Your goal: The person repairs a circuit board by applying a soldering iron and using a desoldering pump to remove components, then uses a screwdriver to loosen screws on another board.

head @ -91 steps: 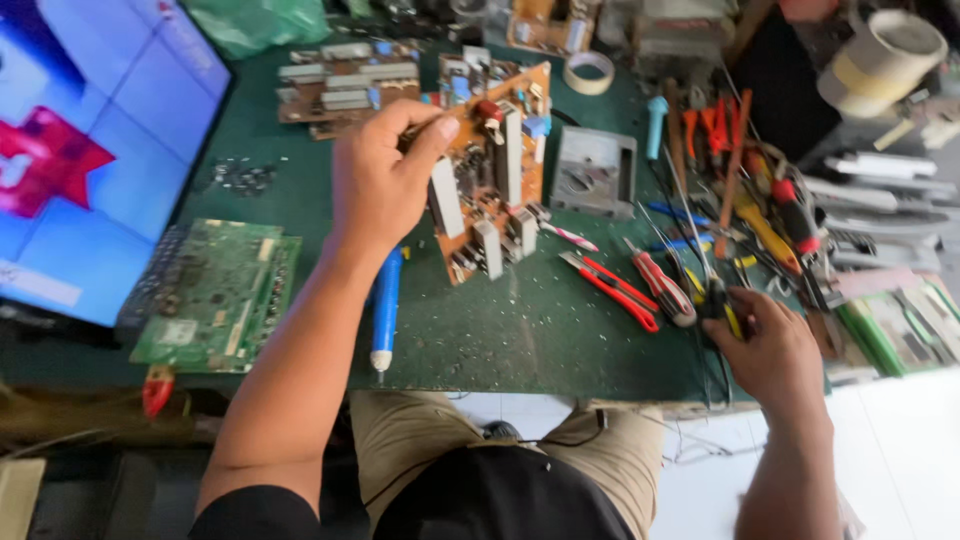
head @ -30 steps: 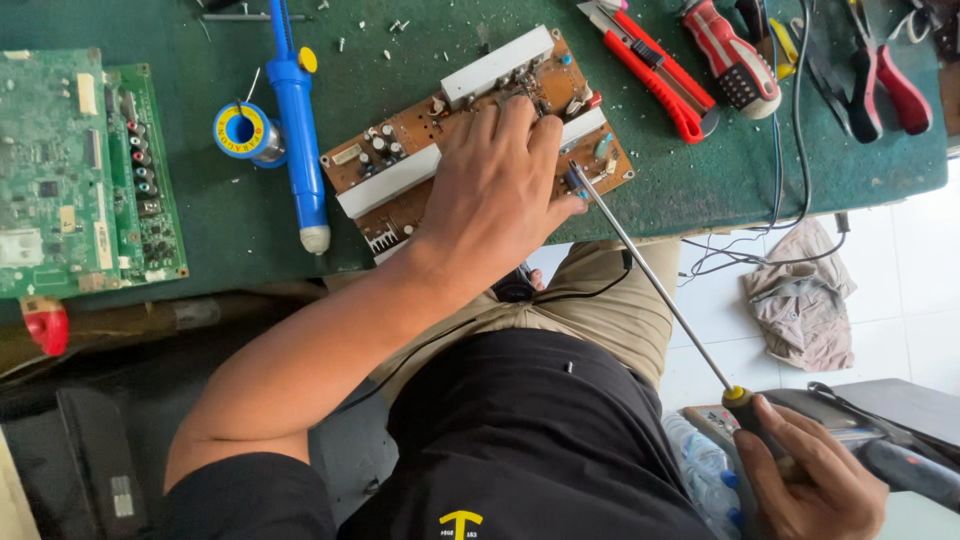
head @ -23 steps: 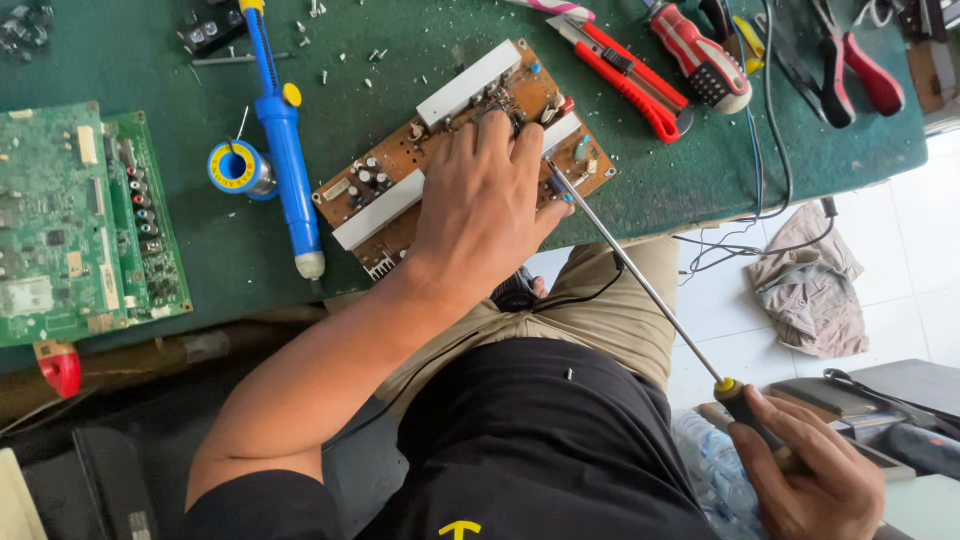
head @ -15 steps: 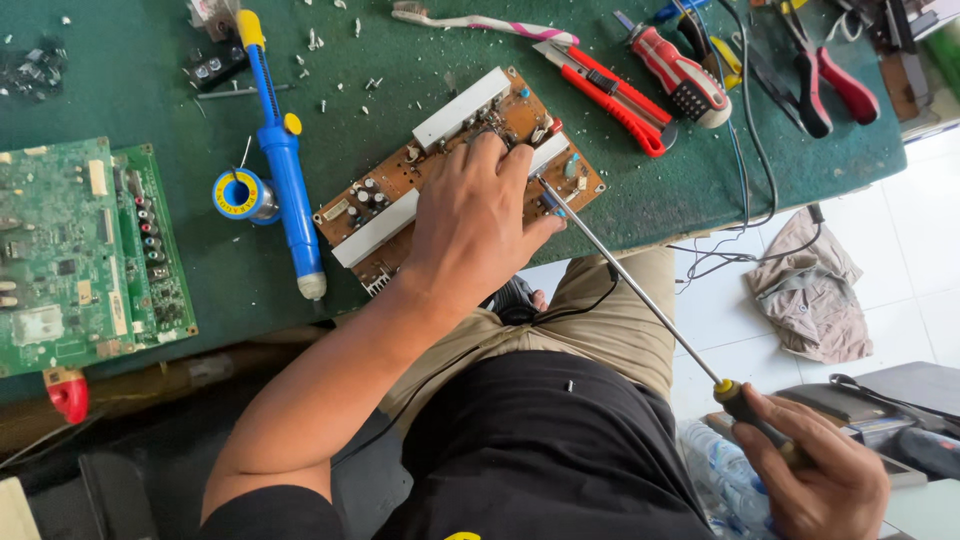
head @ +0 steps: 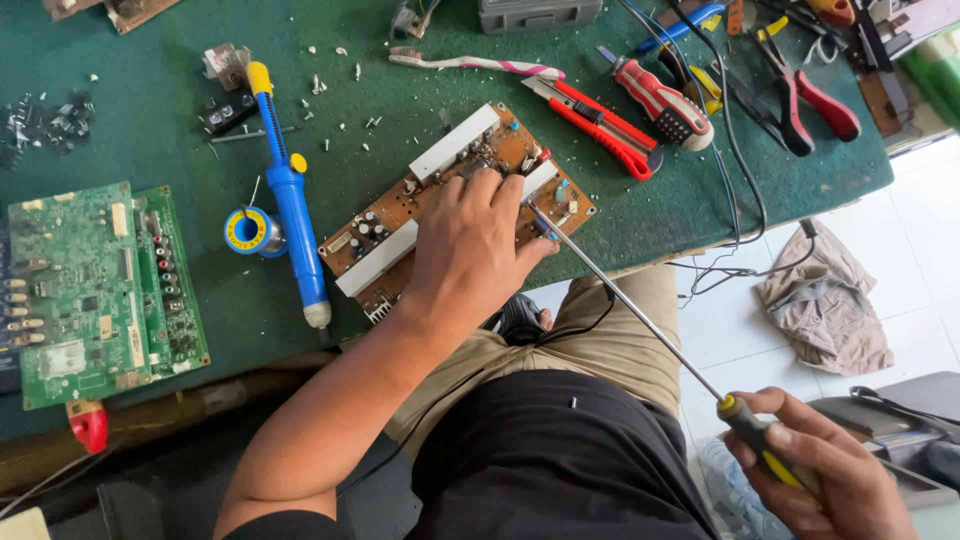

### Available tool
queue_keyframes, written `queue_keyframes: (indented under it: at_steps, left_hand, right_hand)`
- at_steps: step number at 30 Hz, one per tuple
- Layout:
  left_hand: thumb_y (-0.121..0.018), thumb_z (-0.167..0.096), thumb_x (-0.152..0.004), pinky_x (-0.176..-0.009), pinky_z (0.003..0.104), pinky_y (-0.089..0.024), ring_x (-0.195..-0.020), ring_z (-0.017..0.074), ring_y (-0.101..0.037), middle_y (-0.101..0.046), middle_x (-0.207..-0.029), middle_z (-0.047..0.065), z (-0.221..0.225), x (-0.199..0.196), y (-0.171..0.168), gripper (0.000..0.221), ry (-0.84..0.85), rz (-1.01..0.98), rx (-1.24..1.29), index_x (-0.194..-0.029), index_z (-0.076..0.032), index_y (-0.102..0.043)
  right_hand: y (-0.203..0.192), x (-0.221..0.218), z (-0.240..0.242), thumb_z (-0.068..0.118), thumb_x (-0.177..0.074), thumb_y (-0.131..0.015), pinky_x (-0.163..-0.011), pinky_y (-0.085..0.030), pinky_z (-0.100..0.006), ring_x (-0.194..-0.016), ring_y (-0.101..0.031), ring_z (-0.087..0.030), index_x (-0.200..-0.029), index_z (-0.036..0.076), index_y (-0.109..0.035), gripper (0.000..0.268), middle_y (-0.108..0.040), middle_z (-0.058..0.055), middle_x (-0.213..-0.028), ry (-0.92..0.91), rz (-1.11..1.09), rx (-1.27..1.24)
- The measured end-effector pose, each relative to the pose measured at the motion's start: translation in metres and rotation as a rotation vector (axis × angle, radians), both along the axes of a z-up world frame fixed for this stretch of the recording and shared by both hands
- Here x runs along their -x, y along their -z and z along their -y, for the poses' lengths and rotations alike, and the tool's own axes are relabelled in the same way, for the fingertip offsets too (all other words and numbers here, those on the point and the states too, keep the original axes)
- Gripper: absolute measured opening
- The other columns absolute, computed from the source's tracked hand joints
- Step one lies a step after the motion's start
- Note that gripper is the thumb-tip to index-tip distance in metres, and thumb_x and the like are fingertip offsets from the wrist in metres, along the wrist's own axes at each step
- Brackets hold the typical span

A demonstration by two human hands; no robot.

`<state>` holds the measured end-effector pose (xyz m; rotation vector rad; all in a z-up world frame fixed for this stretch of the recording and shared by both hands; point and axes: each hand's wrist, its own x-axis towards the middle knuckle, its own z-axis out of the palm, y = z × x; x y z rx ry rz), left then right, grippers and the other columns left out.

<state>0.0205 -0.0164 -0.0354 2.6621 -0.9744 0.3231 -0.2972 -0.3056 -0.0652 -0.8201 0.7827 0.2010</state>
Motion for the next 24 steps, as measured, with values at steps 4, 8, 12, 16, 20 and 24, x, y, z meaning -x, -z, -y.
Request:
queue_keyframes:
  at_steps: [4, 8, 12, 16, 20, 24]
  left_hand:
    - [-0.097, -0.061, -0.076, -0.073, 0.048, -0.051, -0.085, 0.0334, -0.06, -0.062, -0.098, 0.008, 0.001, -0.002, -0.002, 0.068, -0.001, -0.003, -0.005, -0.11, -0.011, -0.065]
    - [-0.095, -0.061, -0.077, -0.075, 0.05, -0.051, -0.086, 0.0348, -0.061, -0.064, -0.101, 0.01, -0.001, -0.003, -0.002, 0.071, 0.001, -0.035, -0.026, -0.117, -0.009, -0.068]
    - [-0.094, -0.062, -0.078, -0.077, 0.05, -0.051, -0.088, 0.0356, -0.061, -0.063, -0.099, 0.012, -0.002, -0.003, -0.004, 0.069, 0.015, -0.047, -0.056, -0.114, -0.009, -0.067]
    - [-0.088, -0.054, -0.084, -0.082, 0.056, -0.052, -0.095, 0.0406, -0.061, -0.063, -0.105, 0.015, -0.007, -0.012, -0.01, 0.062, 0.066, -0.161, -0.11, -0.119, -0.008, -0.065]
    - [-0.064, -0.019, -0.101, -0.083, 0.058, -0.054, -0.092, 0.0448, -0.065, -0.064, -0.107, 0.022, -0.011, -0.021, -0.018, 0.017, 0.132, -0.279, -0.166, -0.109, -0.004, -0.063]
    - [-0.054, -0.005, -0.1, -0.067, 0.063, -0.052, -0.077, 0.0484, -0.064, -0.062, -0.094, 0.021, -0.012, -0.032, -0.006, 0.008, 0.13, -0.214, -0.123, -0.095, -0.004, -0.059]
  right_hand:
    - [-0.036, -0.028, -0.041, 0.006, -0.091, -0.089, -0.071, -0.045, -0.031, -0.071, -0.057, -0.018, -0.112, 0.011, -0.086, 0.022, -0.082, -0.008, -0.096, -0.262, 0.136, 1.718]
    - [-0.056, -0.035, -0.048, 0.023, -0.077, -0.088, -0.098, -0.055, -0.034, -0.101, -0.078, -0.017, -0.154, 0.025, -0.067, 0.079, -0.082, -0.002, -0.114, -0.314, -0.253, 1.481]
    - [-0.036, -0.018, -0.021, 0.042, -0.093, -0.07, -0.091, -0.06, -0.038, -0.105, -0.08, -0.024, -0.131, 0.034, -0.078, 0.04, -0.084, 0.002, -0.114, -0.64, -0.219, 1.739]
    - [-0.052, -0.032, -0.029, 0.048, -0.084, -0.084, -0.093, -0.06, -0.04, -0.096, -0.08, -0.021, -0.126, 0.026, -0.074, 0.048, -0.08, 0.009, -0.113, -0.571, -0.16, 1.936]
    - [-0.054, -0.041, -0.023, 0.044, -0.091, -0.065, -0.09, -0.064, -0.042, -0.107, -0.081, -0.022, -0.145, 0.028, -0.063, 0.057, -0.079, 0.006, -0.129, -0.817, -0.009, 1.705]
    - [-0.063, -0.069, -0.032, 0.053, -0.089, -0.072, -0.081, -0.061, -0.041, -0.091, -0.076, -0.023, -0.118, 0.034, -0.07, 0.035, -0.072, 0.003, -0.096, -0.847, 0.011, 2.095]
